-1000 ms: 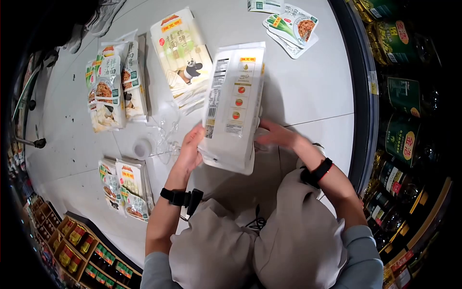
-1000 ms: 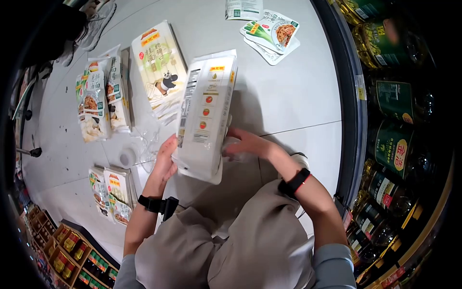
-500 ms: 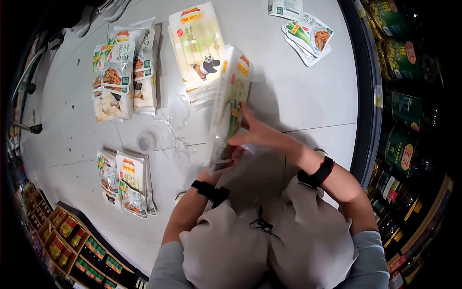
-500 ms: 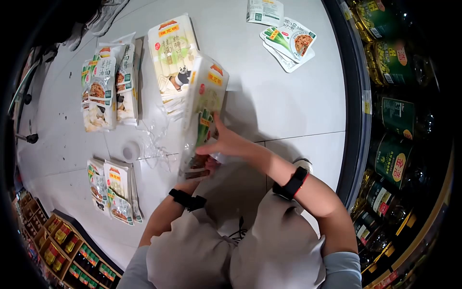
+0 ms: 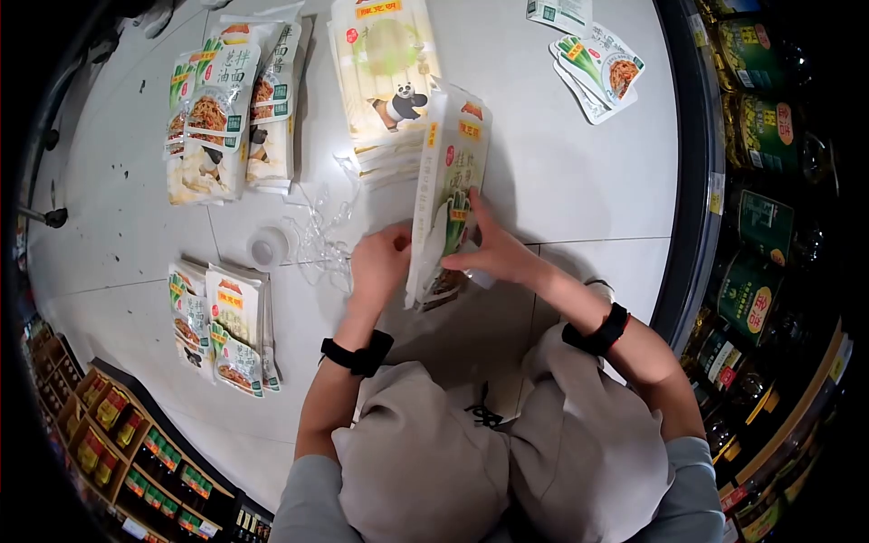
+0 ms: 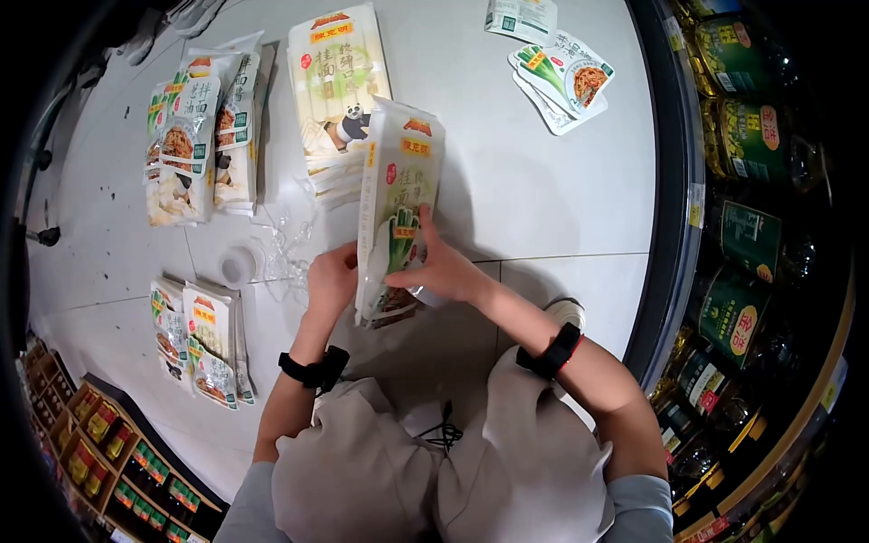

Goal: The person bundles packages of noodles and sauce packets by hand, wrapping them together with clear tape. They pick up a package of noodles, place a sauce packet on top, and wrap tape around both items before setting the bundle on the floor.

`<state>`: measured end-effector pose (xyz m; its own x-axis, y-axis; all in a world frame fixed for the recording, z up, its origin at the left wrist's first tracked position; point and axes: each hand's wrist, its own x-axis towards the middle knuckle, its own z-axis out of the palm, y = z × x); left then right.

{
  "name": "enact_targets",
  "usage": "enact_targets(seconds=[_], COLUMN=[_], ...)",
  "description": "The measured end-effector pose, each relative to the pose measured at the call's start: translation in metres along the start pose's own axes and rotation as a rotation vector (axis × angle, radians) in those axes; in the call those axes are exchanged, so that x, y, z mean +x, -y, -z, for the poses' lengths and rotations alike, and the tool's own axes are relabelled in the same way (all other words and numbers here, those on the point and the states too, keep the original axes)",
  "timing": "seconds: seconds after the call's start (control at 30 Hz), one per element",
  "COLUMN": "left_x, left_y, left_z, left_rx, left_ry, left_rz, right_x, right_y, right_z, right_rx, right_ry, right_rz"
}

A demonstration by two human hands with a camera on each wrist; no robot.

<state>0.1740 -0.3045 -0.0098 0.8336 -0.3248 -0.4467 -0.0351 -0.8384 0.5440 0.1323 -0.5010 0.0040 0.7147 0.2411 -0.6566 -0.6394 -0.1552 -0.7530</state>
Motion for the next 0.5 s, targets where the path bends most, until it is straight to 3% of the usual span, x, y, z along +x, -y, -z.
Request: enact_targets(seconds=[0.07,0.13,0.2,0.23,0.3,0.33,0.4,0.43,0.47,0.5], left_x=[0.005,0.012,0.018,0.016,0.003,-0.006,-0.022,-0.026,-0.029,-0.029], left_y=[0.018,0.030,0.026,0.027,0.030,0.027,0.020,0.009,-0.001,-0.012], left_z=[-0.012,-0.017,-0.008,-0.002,0.014,0.020,0.032,0.034,0.031,0.028], left_rx=[-0.431,-0.487,-0.509,-0.510,-0.684,-0.682,-0.926,-0.700,-0.697,-0.644], left_ry=[-0.021,-0.037,-0.101,-0.094,-0.333,-0.331,-0.081,0.075,0.072,0.184], left_rz=[0.076,0.034,0.189,0.185,0.123,0.122,0.157,0.114,0.121,0.118], right_x=[0.002,0.006,0.017,0.014,0.008,0.008,0.008,0.008,0.009,0.010], right_y=[0.005,-0.002,-0.026,-0.020,-0.008,-0.007,-0.006,-0.007,-0.007,-0.007], right_z=[-0.001,-0.005,-0.006,-0.005,-0.004,-0.005,-0.007,-0.007,-0.008,-0.009], right_rx=[0.022,0.042,0.012,0.012,0.012,0.015,0.031,0.033,0.043,0.053], right_ry=[0.014,0.029,-0.079,-0.086,-0.025,-0.026,-0.046,-0.044,-0.049,-0.054], right_rz=[-0.043,-0.082,0.155,0.152,-0.006,-0.006,0.025,0.025,0.025,0.027])
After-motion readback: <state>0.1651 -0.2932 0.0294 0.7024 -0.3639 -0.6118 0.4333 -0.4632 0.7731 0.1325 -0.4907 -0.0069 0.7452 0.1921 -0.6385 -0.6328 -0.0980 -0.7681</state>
